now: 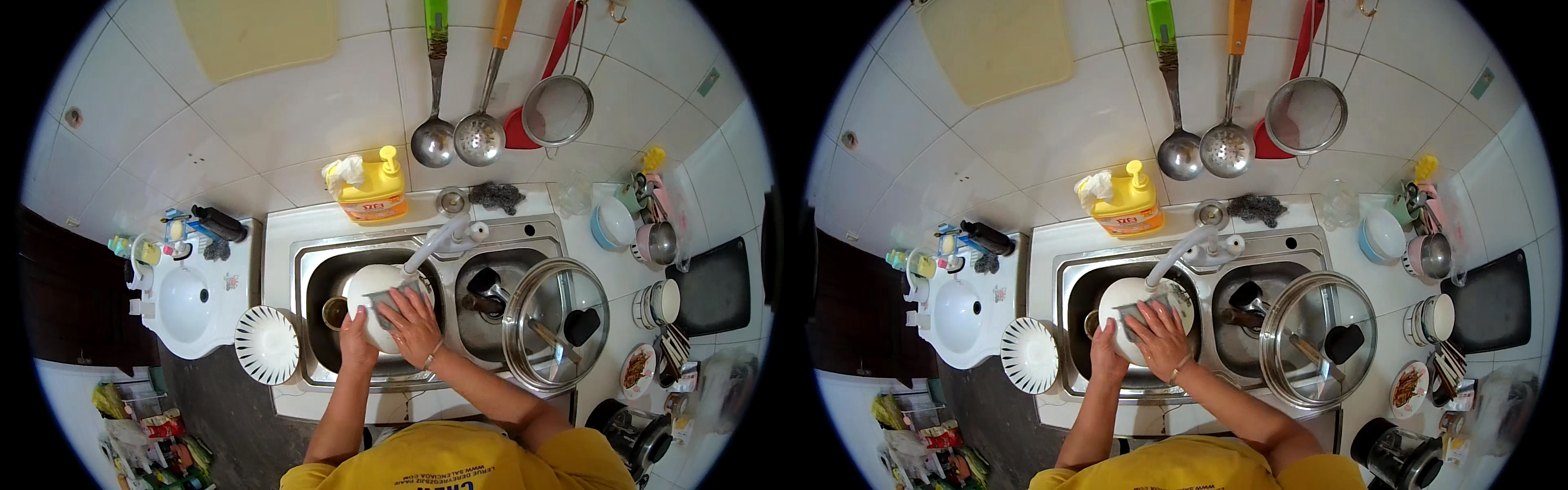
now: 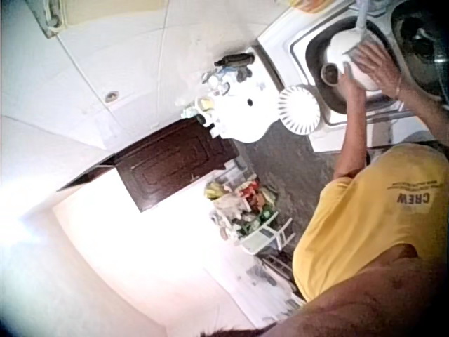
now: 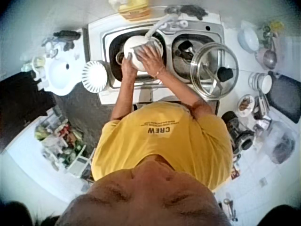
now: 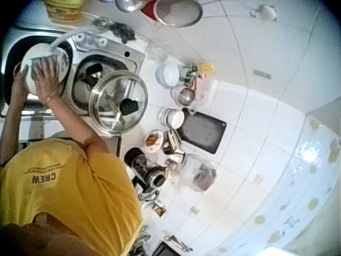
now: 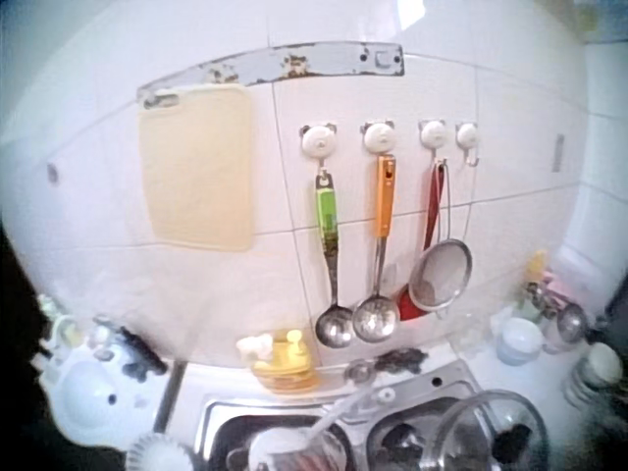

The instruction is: The person washes chopsticks, bowls, and a metal pot lid in a double-basin sink using a sponge and detergent, then sets the items on the adjacent counter.

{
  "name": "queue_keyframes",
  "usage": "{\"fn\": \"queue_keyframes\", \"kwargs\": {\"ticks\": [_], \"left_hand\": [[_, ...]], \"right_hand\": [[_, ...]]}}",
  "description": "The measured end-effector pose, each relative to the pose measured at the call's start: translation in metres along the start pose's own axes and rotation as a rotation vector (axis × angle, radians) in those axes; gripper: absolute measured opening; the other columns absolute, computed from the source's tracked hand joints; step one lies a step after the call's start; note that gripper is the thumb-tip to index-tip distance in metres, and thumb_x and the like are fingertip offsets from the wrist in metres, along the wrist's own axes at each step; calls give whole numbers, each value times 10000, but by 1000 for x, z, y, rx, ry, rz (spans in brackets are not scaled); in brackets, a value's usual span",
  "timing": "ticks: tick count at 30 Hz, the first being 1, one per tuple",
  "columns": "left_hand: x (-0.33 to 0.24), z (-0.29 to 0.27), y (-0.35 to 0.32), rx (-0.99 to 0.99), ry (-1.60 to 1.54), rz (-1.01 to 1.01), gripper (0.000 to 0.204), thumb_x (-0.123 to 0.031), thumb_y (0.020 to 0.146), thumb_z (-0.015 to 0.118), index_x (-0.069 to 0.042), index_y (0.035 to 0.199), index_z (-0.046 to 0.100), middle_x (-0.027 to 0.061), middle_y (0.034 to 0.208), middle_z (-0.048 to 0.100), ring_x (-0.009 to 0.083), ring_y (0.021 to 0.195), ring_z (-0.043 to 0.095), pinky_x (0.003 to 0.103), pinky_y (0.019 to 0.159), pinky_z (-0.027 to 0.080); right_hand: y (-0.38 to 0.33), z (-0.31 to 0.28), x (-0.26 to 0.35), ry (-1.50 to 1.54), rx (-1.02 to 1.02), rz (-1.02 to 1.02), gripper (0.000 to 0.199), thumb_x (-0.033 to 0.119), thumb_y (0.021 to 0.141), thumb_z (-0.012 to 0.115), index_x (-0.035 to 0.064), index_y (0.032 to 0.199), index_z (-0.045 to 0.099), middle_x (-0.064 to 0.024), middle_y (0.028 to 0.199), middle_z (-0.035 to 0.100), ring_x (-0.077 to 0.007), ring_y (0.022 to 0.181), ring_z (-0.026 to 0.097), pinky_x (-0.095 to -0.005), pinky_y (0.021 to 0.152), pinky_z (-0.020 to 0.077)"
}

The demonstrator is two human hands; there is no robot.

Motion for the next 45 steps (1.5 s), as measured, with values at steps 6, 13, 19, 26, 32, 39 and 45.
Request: {"fn": "queue_keyframes", "kwargs": {"ticks": [6,13,19,26,32,39,45], "left_hand": [[6,-15,-7,11,-119,-118,395,-229,866,531,-51,1203,430,87,1135,535,245,1035,528,392,895,428],[-1,0,-7,69,233,-6,305,-176,847,569,-37,1113,513,55,1024,588,161,905,560,317,825,437],[-7,10,-22,162,527,-109,275,-137,827,596,-3,1065,559,28,952,604,85,832,538,250,759,425],[1,21,-17,329,695,-57,283,-153,831,597,-7,1072,565,9,983,598,70,851,529,236,775,416],[-16,-4,-22,216,154,-144,359,-134,804,577,0,1131,511,88,1033,598,191,937,575,333,850,442],[12,-32,27,88,-282,-293,415,-232,879,471,-1,1219,420,152,1221,483,288,1117,474,436,958,378],[45,-35,75,7,-190,-350,361,-287,929,399,-15,1145,497,119,1161,539,238,1042,529,379,904,432]], "right_hand": [[-7,4,-54,326,-253,206,374,89,815,465,30,1183,477,-217,1202,460,-385,1148,392,-419,999,280],[11,-12,5,-14,-187,-2,375,192,796,522,115,1162,526,-156,1164,509,-350,1097,443,-398,958,325],[38,12,-106,657,69,600,358,170,776,571,103,1126,545,-149,1072,573,-310,998,527,-366,871,412],[44,-2,-29,54,-71,27,304,295,768,585,183,1050,600,-92,1137,547,-320,1073,483,-444,917,357],[2,31,-135,1279,290,961,366,325,887,480,117,1187,491,-42,1017,596,-158,925,570,-320,813,460],[-38,52,-128,2084,35,770,488,387,898,424,66,1264,403,-103,1238,491,-267,1136,475,-433,967,368],[-5,33,-118,2081,24,699,454,330,915,405,41,1265,393,-116,1247,480,-266,1148,460,-414,975,362]]}}
Point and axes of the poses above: each hand's wrist, its own y-axis towards the middle knuckle, its own z-axis out of the palm, x = y × z, the point moved 6 cm from there along y, towards the middle knuckle
